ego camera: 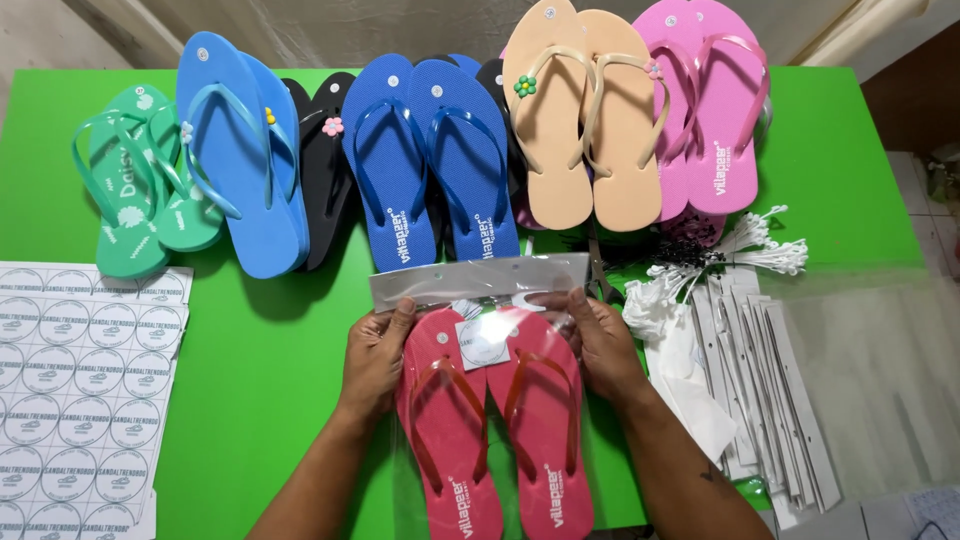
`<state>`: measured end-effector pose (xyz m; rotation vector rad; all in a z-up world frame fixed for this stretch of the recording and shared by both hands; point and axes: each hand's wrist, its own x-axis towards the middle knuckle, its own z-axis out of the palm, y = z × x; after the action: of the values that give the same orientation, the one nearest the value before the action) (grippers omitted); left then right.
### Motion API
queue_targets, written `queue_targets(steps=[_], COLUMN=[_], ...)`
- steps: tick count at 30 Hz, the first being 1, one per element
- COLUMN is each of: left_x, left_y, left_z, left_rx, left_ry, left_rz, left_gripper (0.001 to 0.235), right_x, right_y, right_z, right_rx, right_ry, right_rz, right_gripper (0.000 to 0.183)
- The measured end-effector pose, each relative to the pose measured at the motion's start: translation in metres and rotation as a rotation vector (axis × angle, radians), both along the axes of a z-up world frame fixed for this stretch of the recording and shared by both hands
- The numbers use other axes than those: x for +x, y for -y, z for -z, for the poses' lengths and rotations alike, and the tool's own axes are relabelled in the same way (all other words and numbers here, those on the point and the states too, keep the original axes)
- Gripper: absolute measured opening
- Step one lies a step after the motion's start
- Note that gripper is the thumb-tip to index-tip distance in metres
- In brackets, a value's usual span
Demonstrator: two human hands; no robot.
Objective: The person cleans a pair of sandals with a cloth, places them inside a plastic bag, and then applies a label and a plastic hanger to the bag.
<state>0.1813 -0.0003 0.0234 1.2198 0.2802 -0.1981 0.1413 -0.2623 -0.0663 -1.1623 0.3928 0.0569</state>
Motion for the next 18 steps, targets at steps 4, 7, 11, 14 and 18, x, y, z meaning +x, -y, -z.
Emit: queue_targets(steps=[4, 7, 11, 14, 18], left_x=[0.006, 0.01, 0.021, 0.027, 0.023], left_y=[-0.012, -0.022, -0.04, -0.041, -0.025], left_z=[-0.04, -0.054, -0.022, -0.004, -0.007], left_rx=[0.013, 0.028, -0.068, -0.154, -0.101], left_ry=[0.017, 0.062, 0.132, 0.143, 0.124], left_rz=[-0.125, -0.278, -0.423, -0.398, -0.354], left_gripper=[0.035, 0.037, 0.027, 0.029, 0.031], right_x=[-0.01, -0.029, -0.059, -0.078, -0.097], right_y=[-0.015, -0.004, 0.005, -0.004, -0.023], right_z=[-0.062, -0.073, -0.067, -0.062, -0.052], right_rx=[0.226, 0.204, 0.142, 0.294, 0.363], right_ry=[0.033, 0.095, -0.019, -0.116, -0.243], right_rz=[-0.234, -0.459, -0.335, -0.183, -0.043], right_gripper=[0.095, 0.094, 0.061, 0.032, 0.035])
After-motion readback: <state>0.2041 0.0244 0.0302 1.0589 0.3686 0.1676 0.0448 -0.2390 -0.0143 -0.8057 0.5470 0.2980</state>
